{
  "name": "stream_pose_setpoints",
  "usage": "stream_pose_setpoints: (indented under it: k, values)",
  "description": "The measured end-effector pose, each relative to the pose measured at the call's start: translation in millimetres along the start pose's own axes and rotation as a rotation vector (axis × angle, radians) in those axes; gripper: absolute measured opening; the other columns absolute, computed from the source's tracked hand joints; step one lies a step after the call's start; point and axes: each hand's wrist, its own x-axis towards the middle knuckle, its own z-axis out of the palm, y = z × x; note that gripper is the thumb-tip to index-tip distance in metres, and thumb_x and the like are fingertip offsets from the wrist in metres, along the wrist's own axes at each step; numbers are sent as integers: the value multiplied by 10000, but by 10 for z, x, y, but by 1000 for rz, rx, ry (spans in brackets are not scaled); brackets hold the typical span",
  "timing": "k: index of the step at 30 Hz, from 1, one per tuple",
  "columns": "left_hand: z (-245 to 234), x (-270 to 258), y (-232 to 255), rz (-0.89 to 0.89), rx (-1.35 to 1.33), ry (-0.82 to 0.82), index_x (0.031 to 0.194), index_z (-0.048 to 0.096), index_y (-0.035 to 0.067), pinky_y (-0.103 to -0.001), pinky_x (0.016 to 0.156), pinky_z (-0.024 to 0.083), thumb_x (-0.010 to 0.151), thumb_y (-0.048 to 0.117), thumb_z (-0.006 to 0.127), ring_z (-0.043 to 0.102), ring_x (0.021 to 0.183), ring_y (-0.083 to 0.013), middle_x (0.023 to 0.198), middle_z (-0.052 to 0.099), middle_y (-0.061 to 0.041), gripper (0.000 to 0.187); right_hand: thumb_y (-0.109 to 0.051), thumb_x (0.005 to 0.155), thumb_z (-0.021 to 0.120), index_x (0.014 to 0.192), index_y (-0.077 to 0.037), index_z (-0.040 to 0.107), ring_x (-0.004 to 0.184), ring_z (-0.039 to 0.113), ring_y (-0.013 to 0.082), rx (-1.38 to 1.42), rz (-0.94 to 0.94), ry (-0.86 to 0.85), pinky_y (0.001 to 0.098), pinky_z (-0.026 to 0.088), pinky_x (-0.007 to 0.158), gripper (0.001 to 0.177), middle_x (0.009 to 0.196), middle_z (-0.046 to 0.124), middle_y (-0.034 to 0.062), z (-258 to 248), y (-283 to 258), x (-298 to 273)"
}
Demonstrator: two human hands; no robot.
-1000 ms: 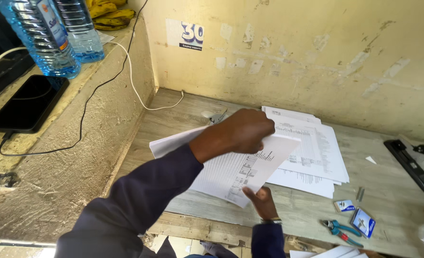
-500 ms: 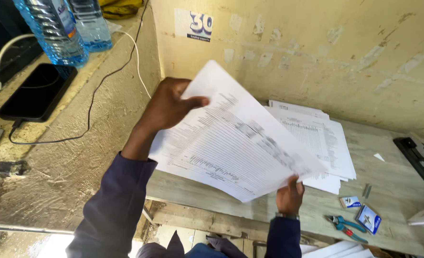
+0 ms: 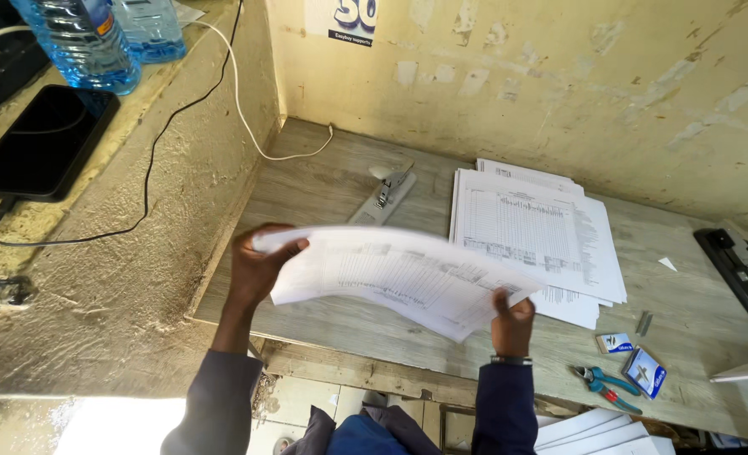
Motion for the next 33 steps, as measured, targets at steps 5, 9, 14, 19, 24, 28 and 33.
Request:
stream_pose_setpoints:
  k: [5,9,14,19,24,28,33]
  values:
    - [4,37,-380,-60,-17,-11,910,850,73,-275,719,539,697,167,1064,625,734,-106,796,796,-56,317,-237,954,865,1252,-31,764,1104,574,120,-239,-15,-109,449,497,1068,376,1173,741,23,-116,102,-95]
    - [103,97,-543,-32,25,41,928,859,75,-336,777,566,720,182,1049,654,729,-128,797,798,-84,302,-235,1030,809,1194,-31,782,1045,570,113,-271,-29,-89,425,498,1018,263,1086,746,28,-54,180,35]
    - [305,202,-368,48,34,167,886,873,131,-283,765,570,793,224,1025,645,721,-45,750,800,-35,201,-343,1095,752,1236,-49,776,988,561,106,-259,-110,-57,414,510,960,327,1039,727,18,-45,212,408]
    - [198,-58,190,115,108,179,974,835,70,-346,823,548,733,192,1058,678,801,-168,816,779,-100,349,-394,1071,776,1256,-61,756,939,541,63,-247,-83,-26,327,504,923,382,975,689,-10,-229,224,344]
    - [51,-186,-361,-105,206,167,628,725,97,-306,544,407,745,261,1006,487,655,-41,637,553,107,346,-436,879,759,1444,4,641,1331,664,288,-180,105,-105,445,506,1147,726,1432,714,153,45,69,-84]
    - [5,-295,-722,-128,117,142,681,805,119,-284,530,227,708,244,1022,369,590,-44,622,416,115,252,-348,874,851,1048,-47,777,938,708,221,-221,145,-90,391,560,816,356,1015,788,83,-176,176,-59]
    - [-9,-215,-935,-15,86,115,679,755,-3,-302,532,443,694,114,1035,501,611,-112,524,634,-86,304,-269,831,969,599,-142,518,498,401,42,-414,-60,-75,226,304,500,522,489,475,-45,-278,-341,424]
